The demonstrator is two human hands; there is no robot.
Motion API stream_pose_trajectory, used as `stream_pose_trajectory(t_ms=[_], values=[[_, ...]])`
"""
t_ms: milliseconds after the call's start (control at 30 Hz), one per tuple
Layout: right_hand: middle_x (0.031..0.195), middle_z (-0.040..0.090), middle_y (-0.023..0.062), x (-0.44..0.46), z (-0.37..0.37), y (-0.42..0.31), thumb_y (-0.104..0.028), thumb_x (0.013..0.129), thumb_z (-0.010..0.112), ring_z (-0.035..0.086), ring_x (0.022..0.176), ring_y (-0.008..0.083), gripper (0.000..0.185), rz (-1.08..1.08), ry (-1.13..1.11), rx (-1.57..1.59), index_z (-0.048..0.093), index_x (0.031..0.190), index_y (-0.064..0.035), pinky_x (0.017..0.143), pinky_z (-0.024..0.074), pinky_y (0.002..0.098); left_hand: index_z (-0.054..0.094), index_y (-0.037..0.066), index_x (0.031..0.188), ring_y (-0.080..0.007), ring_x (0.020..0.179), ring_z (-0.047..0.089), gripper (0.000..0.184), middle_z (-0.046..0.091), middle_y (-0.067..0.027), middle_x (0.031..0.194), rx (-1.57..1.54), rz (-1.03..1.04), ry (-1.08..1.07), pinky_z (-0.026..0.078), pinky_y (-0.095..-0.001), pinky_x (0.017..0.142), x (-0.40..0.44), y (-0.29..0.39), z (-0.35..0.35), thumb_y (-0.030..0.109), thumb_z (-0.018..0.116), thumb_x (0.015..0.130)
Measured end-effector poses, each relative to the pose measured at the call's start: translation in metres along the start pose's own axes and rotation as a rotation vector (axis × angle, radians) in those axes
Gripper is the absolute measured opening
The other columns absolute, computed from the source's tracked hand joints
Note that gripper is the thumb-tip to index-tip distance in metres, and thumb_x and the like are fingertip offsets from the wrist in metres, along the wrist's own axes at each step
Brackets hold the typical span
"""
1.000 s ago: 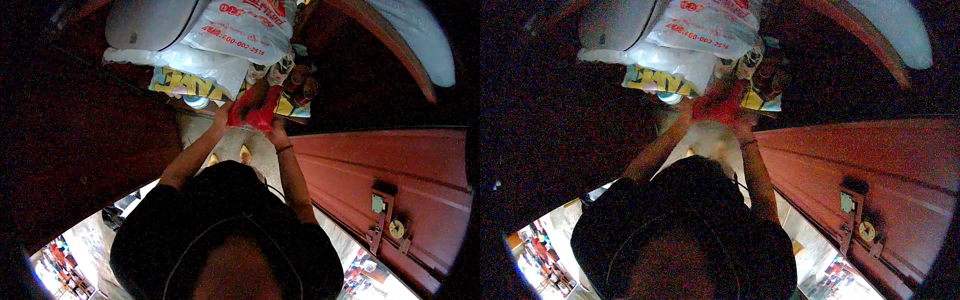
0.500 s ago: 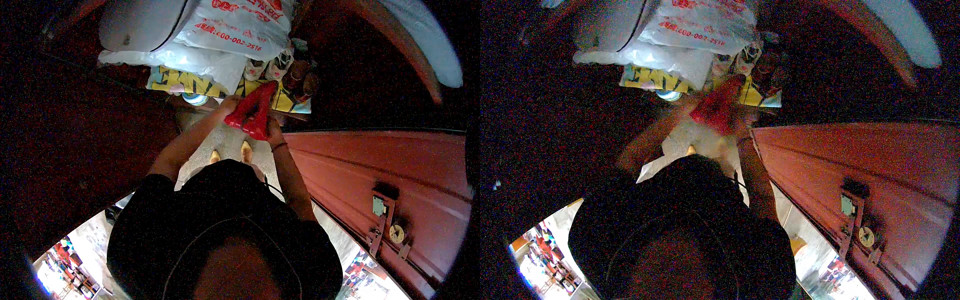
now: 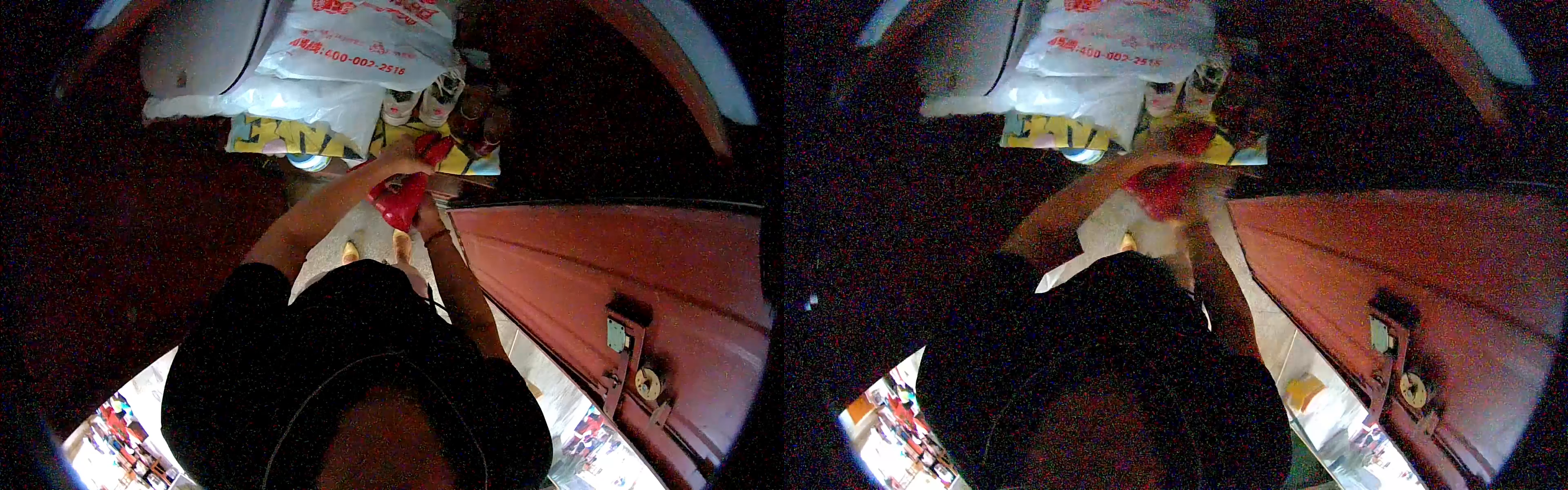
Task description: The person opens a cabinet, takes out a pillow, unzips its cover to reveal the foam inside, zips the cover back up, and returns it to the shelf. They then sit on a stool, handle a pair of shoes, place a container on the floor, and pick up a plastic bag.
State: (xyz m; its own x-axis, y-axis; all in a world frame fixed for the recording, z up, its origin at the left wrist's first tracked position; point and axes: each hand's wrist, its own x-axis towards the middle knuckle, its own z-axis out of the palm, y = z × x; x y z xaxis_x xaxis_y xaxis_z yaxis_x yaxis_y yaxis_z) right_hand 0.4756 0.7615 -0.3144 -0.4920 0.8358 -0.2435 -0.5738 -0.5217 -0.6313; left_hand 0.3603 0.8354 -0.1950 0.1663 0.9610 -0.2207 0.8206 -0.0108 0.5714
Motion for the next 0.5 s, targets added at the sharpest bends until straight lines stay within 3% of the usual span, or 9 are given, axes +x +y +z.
stream_pose_trajectory(t_ms=[100,200,267,400,467,500], values=[[0.090,0.055,0.0074,-0.002,-0.008,0.003,-0.018,0.087,0.046,0.053,0.082,0.0180,0.019,-0.018,0.012,-0.048,0.053,0.092,-0.0017,0.068,0.0463,0.0327,0.043,0.004,0.118,-0.0319,0.092,0.056,0.083,0.057,-0.0178,0.101,0.066,0.123,0.065,0.044,-0.0364,0.079,0.003,-0.001,0.008,0.047,0.069,0.052],[0.088,0.055,0.0074,-0.010,-0.027,-0.020,-0.018,0.086,0.046,0.053,0.079,0.0178,0.018,-0.070,0.095,-0.273,0.054,0.088,-0.0016,0.066,0.0460,0.0326,0.050,0.006,0.109,-0.0303,0.088,0.057,0.068,0.059,-0.0164,0.093,-0.174,0.117,-0.117,0.045,-0.0369,0.075,-0.005,-0.008,-0.003,0.043,0.067,0.054],[0.086,0.055,0.0075,-0.004,-0.046,-0.053,-0.018,0.086,0.046,0.053,0.078,0.0177,0.018,-0.248,0.234,-0.514,0.055,0.086,-0.0016,0.065,0.0458,0.0326,0.054,0.008,0.103,-0.0292,0.086,0.058,0.059,0.061,-0.0155,0.087,-0.333,0.118,-0.226,0.045,-0.0373,0.073,0.004,-0.005,-0.014,0.041,0.065,0.056],[0.082,0.056,0.0076,0.013,-0.057,-0.144,-0.017,0.086,0.047,0.053,0.075,0.0174,0.018,-0.832,0.474,-1.060,0.056,0.082,-0.0015,0.063,0.0454,0.0325,0.053,0.007,0.104,-0.0298,0.085,0.058,0.059,0.061,-0.0157,0.088,-0.307,0.115,-0.202,0.045,-0.0376,0.072,-0.001,0.001,-0.012,0.041,0.065,0.056],[0.077,0.055,0.0078,0.012,0.000,-0.193,-0.020,0.086,0.047,0.053,0.068,0.0210,0.022,-0.797,0.749,-1.615,0.057,0.078,-0.0022,0.062,0.0453,0.0344,0.053,0.007,0.104,-0.0302,0.085,0.058,0.059,0.061,-0.0158,0.088,-0.280,0.094,-0.181,0.045,-0.0378,0.072,-0.005,-0.008,-0.011,0.041,0.065,0.057],[0.077,0.055,0.0078,0.020,0.000,-0.201,-0.020,0.086,0.047,0.053,0.068,0.0210,0.022,-0.799,0.749,-1.614,0.057,0.078,-0.0022,0.062,0.0453,0.0344,0.053,0.007,0.104,-0.0304,0.085,0.058,0.059,0.061,-0.0159,0.088,-0.263,0.080,-0.169,0.046,-0.0379,0.072,-0.008,-0.014,-0.010,0.041,0.066,0.057]])
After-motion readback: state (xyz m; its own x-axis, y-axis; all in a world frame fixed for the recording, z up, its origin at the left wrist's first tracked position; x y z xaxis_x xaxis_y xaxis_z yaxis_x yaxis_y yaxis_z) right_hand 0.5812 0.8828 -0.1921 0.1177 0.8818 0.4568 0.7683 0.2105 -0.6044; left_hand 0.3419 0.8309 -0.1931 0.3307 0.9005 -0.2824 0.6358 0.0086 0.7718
